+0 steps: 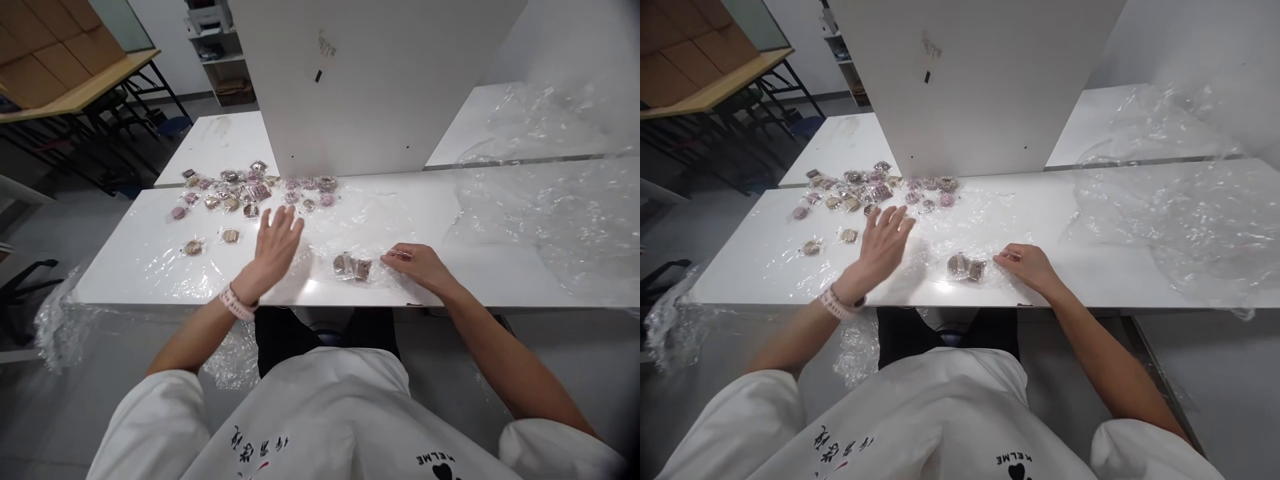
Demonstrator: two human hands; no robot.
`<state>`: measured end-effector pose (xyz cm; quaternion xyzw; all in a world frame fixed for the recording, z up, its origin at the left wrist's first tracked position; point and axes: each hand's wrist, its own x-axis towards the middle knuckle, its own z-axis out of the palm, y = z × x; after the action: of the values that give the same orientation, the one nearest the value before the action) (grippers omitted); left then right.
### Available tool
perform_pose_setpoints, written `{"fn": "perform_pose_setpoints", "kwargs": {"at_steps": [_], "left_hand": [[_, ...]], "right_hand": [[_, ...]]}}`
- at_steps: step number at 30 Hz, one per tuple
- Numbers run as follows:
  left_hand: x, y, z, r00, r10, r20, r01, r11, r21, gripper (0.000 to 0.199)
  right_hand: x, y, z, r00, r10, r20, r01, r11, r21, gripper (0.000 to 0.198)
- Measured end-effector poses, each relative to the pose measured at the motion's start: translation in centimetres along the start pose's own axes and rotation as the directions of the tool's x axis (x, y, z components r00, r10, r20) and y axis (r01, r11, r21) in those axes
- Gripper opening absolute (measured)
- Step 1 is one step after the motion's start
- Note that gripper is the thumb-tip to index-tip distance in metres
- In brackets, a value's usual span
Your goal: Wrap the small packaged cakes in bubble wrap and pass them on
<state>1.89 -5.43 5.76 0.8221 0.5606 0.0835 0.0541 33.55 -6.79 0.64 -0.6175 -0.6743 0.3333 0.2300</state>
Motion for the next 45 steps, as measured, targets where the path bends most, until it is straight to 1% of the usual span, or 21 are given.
{"fn": "perform_pose_setpoints", "kwargs": {"at_steps": [2, 4, 6, 8, 10, 11, 12, 13, 16, 18, 21, 24, 28, 30, 31, 33, 35, 37, 39, 41, 45], "left_hand": [[-1.6, 2.6, 1.6, 0.976, 0.177, -0.129, -0.181, 0.983, -0.028, 0.052], [-2.8, 4.9, 3.5, 0.899, 0.420, -0.125, -0.431, 0.898, -0.084, 0.051], [-3.2, 6.2, 5.6, 0.844, 0.531, -0.080, -0.537, 0.834, -0.127, 0.048], [-2.7, 6.3, 7.4, 0.860, 0.507, -0.057, -0.509, 0.847, -0.151, 0.048], [-1.8, 5.7, 8.6, 0.891, 0.447, -0.075, -0.453, 0.871, -0.192, 0.044], [-1.4, 5.3, 8.9, 0.900, 0.427, -0.090, -0.436, 0.873, -0.221, 0.042], [-1.0, 4.9, 9.1, 0.906, 0.410, -0.105, -0.423, 0.871, -0.250, 0.040], [-0.7, 4.5, 9.1, 0.911, 0.395, -0.114, -0.411, 0.869, -0.276, 0.039], [0.1, 3.9, 8.4, 0.926, 0.365, -0.093, -0.374, 0.866, -0.331, 0.040], [0.4, 3.7, 7.6, 0.939, 0.341, -0.040, -0.332, 0.873, -0.356, 0.039], [0.4, 3.3, 6.1, 0.959, 0.278, 0.053, -0.236, 0.891, -0.388, 0.033], [0.0, 2.8, 4.9, 0.978, 0.174, 0.118, -0.114, 0.909, -0.402, 0.019], [-0.2, 2.0, 4.6, 0.977, -0.012, 0.213, 0.091, 0.927, -0.365, 0.024], [-0.2, 1.9, 4.9, 0.966, -0.081, 0.247, 0.157, 0.939, -0.307, 0.023], [-0.3, 1.9, 5.0, 0.966, -0.112, 0.231, 0.172, 0.951, -0.255, 0.021], [-0.6, 2.2, 5.1, 0.987, -0.127, 0.098, 0.139, 0.982, -0.127, 0.018], [-1.3, 2.6, 5.3, 0.997, 0.019, -0.073, -0.021, 0.999, -0.028, 0.023], [-2.0, 3.1, 5.8, 0.957, 0.258, -0.133, -0.259, 0.966, 0.008, 0.031], [-2.4, 3.3, 6.6, 0.911, 0.400, -0.105, -0.402, 0.915, -0.005, 0.037], [-2.3, 3.5, 7.5, 0.918, 0.390, -0.076, -0.392, 0.920, -0.017, 0.037], [-0.9, 3.6, 7.6, 0.972, 0.233, -0.010, -0.233, 0.968, -0.093, 0.026]], "right_hand": [[0.7, 0.2, 0.7, 1.000, -0.007, -0.017, 0.006, 0.996, -0.089, 0.039], [1.0, 0.4, 1.2, 1.000, -0.006, -0.030, 0.001, 0.985, -0.175, 0.035], [1.1, 0.6, 1.4, 0.997, -0.026, -0.071, 0.005, 0.961, -0.276, 0.031], [0.8, 0.4, 1.2, 0.973, -0.128, -0.193, 0.038, 0.910, -0.412, 0.030], [0.0, 0.0, 1.0, 0.889, -0.295, -0.351, 0.070, 0.843, -0.533, 0.035], [-0.6, -0.2, 1.0, 0.841, -0.377, -0.389, 0.104, 0.817, -0.567, 0.036], [-1.1, -0.4, 1.2, 0.813, -0.444, -0.376, 0.166, 0.797, -0.580, 0.037], [-1.6, -0.6, 1.5, 0.812, -0.493, -0.313, 0.256, 0.782, -0.568, 0.037], [-2.0, -0.4, 3.1, 0.828, -0.561, -0.001, 0.509, 0.752, -0.419, 0.046], [-1.5, 0.1, 4.2, 0.833, -0.549, 0.063, 0.536, 0.773, -0.339, 0.048], [-0.7, 0.8, 4.7, 0.851, -0.526, 0.009, 0.504, 0.811, -0.296, 0.040], [-0.6, 0.7, 4.1, 0.879, -0.477, 0.023, 0.465, 0.844, -0.268, 0.040], [-0.4, 0.3, 3.3, 0.964, -0.255, 0.080, 0.265, 0.949, -0.173, 0.053], [0.0, 0.3, 3.5, 0.986, -0.164, 0.031, 0.167, 0.970, -0.178, 0.052], [0.1, 0.3, 3.6, 0.986, -0.158, -0.042, 0.146, 0.967, -0.210, 0.050], [0.1, 0.3, 4.1, 0.946, -0.245, -0.214, 0.170, 0.933, -0.318, 0.044], [-0.4, 0.4, 4.4, 0.858, -0.427, -0.285, 0.284, 0.857, -0.431, 0.035], [-1.0, 0.6, 4.5, 0.781, -0.599, -0.174, 0.464, 0.744, -0.480, 0.030], [-1.6, 0.9, 4.6, 0.737, -0.676, -0.012, 0.602, 0.664, -0.442, 0.037], [-1.8, 1.1, 4.7, 0.733, -0.677, 0.063, 0.645, 0.662, -0.382, 0.044], [-0.9, 0.9, 4.5, 0.785, -0.620, -0.016, 0.589, 0.753, -0.294, 0.033]]}}
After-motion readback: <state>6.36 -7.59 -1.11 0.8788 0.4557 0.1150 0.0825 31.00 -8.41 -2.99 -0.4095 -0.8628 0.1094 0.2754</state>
